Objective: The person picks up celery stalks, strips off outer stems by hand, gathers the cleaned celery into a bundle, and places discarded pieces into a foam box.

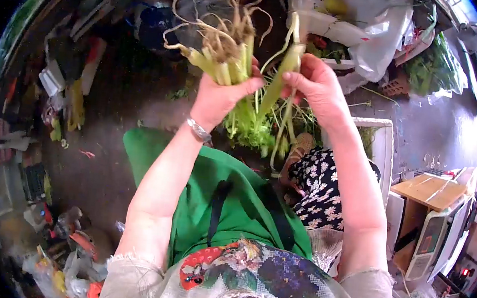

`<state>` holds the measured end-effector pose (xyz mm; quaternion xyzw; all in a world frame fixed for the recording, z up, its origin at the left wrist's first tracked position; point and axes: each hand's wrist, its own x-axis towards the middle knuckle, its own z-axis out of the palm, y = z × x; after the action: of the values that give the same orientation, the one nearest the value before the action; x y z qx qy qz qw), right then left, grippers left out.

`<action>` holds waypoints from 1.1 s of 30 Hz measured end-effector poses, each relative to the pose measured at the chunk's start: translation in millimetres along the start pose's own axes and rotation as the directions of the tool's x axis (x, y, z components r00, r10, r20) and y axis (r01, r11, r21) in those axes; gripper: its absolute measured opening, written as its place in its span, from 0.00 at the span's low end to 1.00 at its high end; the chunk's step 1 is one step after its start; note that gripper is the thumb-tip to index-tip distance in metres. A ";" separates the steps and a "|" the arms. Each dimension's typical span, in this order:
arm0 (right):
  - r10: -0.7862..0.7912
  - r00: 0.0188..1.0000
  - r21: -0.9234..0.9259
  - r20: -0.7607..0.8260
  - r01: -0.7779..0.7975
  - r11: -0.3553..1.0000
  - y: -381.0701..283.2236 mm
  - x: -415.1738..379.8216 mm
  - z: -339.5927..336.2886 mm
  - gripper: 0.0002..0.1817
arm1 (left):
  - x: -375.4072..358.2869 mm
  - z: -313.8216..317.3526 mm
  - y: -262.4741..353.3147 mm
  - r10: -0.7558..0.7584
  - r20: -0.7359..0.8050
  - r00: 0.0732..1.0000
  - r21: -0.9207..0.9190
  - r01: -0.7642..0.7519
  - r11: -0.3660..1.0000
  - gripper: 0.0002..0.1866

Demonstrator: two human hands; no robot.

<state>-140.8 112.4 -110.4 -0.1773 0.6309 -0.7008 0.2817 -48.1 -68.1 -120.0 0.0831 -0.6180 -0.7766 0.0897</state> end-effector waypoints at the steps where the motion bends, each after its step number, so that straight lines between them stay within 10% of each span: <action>1: 0.011 0.997 0.085 0.075 -0.017 0.996 -1.3 -0.7 0.2 0.17 | -1.7 6.7 -2.4 -0.012 0.023 1.000 -0.022 0.012 1.000 0.21; 14: 0.153 0.987 0.169 0.048 -0.159 0.973 1.1 12.3 -7.4 0.07 | 18.9 23.0 -11.8 0.009 -0.059 0.998 -0.078 -0.014 0.997 0.18; 33: -0.047 0.993 -0.100 0.111 0.058 0.993 -7.8 12.6 -9.9 0.08 | 15.5 22.1 -10.8 -0.119 0.011 0.993 -0.118 0.119 0.986 0.23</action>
<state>-157.8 112.7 -105.4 -0.2458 0.6453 -0.6637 0.2873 -68.9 -48.6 -125.9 0.1128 -0.5652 -0.8159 0.0465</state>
